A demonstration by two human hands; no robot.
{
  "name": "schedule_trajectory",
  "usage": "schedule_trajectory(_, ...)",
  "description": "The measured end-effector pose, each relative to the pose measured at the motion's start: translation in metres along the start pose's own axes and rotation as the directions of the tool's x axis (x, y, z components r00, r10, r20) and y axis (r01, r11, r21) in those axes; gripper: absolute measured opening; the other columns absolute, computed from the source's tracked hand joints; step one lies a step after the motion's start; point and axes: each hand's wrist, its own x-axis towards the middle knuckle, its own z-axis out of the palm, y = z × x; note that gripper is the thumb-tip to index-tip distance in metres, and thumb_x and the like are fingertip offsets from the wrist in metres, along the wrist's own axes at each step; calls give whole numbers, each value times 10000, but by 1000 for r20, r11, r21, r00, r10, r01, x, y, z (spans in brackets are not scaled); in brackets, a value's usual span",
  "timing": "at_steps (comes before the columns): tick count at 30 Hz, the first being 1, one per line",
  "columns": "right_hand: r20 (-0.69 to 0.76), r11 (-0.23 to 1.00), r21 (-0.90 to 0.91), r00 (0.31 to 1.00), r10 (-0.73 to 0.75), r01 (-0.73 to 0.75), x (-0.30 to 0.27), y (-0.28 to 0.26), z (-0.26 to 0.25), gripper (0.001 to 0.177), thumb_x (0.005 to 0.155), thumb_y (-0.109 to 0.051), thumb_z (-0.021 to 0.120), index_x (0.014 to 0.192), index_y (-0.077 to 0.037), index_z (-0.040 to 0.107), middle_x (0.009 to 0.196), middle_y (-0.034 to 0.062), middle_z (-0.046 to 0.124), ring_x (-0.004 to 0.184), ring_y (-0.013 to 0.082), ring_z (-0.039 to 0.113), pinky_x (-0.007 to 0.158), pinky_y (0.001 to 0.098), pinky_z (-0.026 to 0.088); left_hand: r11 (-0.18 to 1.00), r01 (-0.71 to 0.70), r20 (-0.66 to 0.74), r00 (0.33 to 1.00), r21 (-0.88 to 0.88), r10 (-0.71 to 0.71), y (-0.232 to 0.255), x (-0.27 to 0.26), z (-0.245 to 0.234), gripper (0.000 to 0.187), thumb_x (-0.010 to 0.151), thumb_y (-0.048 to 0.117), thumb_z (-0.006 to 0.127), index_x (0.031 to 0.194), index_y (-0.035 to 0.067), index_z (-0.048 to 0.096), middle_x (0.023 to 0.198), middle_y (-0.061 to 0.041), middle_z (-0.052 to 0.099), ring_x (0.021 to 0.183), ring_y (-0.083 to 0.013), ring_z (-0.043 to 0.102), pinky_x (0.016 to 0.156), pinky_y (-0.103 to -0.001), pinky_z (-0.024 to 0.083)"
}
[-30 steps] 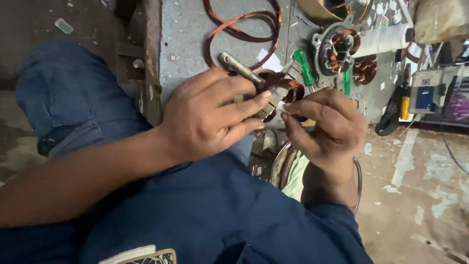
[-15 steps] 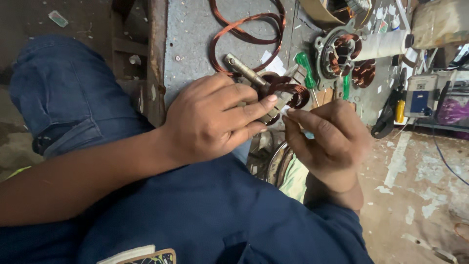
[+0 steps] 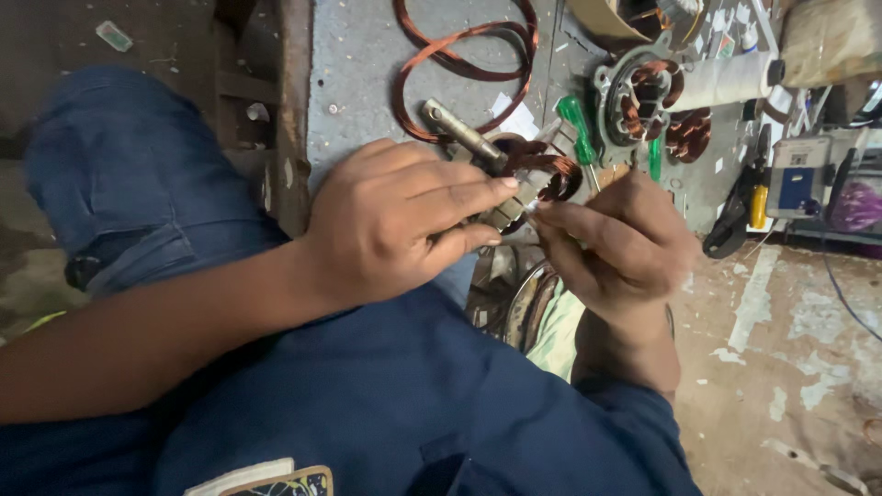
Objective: The person winds copper wire around a motor armature, inserting white insulating material between layers. They repeatedly wrap the wire, adjust the armature, and place insulation to separate the windings.
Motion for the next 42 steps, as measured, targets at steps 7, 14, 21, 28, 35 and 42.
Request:
schedule_trajectory(7, -91, 924, 336, 970, 225, -183, -3, 7, 14, 382, 820, -11, 950, 1056, -50, 652, 1000, 28, 623, 886, 125, 587, 784, 247, 468, 1000, 17, -4, 1000, -1, -17, 1, 0, -2, 381, 867, 282, 895, 1181, 110, 763, 1048, -8, 757, 891, -192, 698, 771, -341, 496)
schedule_trajectory(14, 91, 585, 721, 888, 451, -371, -13, 19, 29, 653, 884, -46, 897, 1385, -7, 481, 1475, 139, 544, 1401, 214, 512, 1247, 352, 403, 999, 28, 17, 999, -24, -27, -2, -1, 1, 356, 872, 279, 882, 1162, 102, 776, 1058, -20, 752, 879, -188, 685, 774, -339, 505)
schedule_trajectory(21, 45, 556, 790, 929, 367, -258, -12, 31, 46, 564, 897, -28, 857, 1349, -2, 522, 1442, 157, 566, 1380, 237, 537, 1228, 380, 435, 997, -8, -5, 1000, 82, 9, 12, -1, 7, 209, 928, 226, 853, 1053, 72, 786, 988, -21, 757, 760, -134, 681, 614, -326, 429)
schedule_trajectory(28, -104, 757, 631, 948, 300, -170, -6, 20, 40, 412, 817, -125, 843, 1147, 15, 640, 1531, 168, 465, 1486, 268, 470, 1264, 417, 359, 982, -110, -2, 994, 155, 111, 21, 13, -12, 285, 979, 278, 822, 1094, 28, 748, 993, -61, 695, 816, -183, 666, 693, -343, 508)
schedule_trajectory(35, -208, 895, 432, 954, 216, -109, -9, 4, 36, 235, 928, -51, 828, 1053, 23, 643, 1418, 165, 586, 1359, 264, 583, 1158, 388, 472, 989, -114, 88, 991, 97, 106, 23, 55, -25, 207, 835, 169, 794, 987, 40, 741, 1000, -105, 664, 898, -261, 669, 749, -370, 549)
schedule_trajectory(42, -195, 990, -105, 974, -111, 92, 1, 3, 32, 218, 940, 39, 826, 1068, 66, 652, 1198, 200, 721, 1133, 351, 769, 893, 333, 643, 781, -527, 197, 850, 335, 489, 18, 64, -29, 181, 862, 99, 712, 987, -30, 730, 978, -114, 686, 873, -236, 675, 724, -310, 555)
